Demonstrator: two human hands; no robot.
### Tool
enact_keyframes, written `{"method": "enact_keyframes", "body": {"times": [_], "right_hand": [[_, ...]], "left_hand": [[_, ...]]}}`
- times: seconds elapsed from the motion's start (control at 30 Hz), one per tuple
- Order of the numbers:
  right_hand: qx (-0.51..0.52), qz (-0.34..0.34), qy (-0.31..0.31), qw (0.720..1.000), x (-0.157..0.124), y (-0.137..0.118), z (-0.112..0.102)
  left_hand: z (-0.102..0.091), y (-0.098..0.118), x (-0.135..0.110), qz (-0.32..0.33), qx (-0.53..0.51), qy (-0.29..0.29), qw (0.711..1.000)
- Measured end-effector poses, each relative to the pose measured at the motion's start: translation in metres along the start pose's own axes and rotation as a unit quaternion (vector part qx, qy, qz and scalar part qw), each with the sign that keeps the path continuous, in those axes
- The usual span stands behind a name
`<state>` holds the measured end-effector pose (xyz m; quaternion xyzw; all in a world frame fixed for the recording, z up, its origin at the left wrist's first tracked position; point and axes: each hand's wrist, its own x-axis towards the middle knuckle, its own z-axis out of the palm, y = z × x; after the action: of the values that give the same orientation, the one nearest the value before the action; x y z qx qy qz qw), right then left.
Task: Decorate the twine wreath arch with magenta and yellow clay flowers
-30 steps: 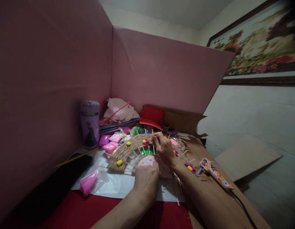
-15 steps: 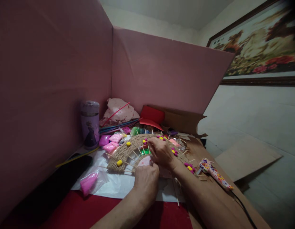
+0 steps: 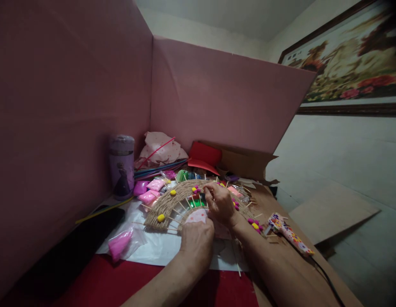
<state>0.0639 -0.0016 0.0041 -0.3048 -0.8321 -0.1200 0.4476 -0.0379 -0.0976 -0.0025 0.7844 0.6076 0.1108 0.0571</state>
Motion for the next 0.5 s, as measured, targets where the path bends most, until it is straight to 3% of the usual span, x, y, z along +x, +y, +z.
{"method": "enact_keyframes", "body": {"times": [0.5], "right_hand": [[0.028,0.018,-0.006,0.999,0.0007,-0.0017,0.0012]], "left_hand": [[-0.0007,0.0007,-0.0004,-0.002,-0.005,0.006,1.000]]}}
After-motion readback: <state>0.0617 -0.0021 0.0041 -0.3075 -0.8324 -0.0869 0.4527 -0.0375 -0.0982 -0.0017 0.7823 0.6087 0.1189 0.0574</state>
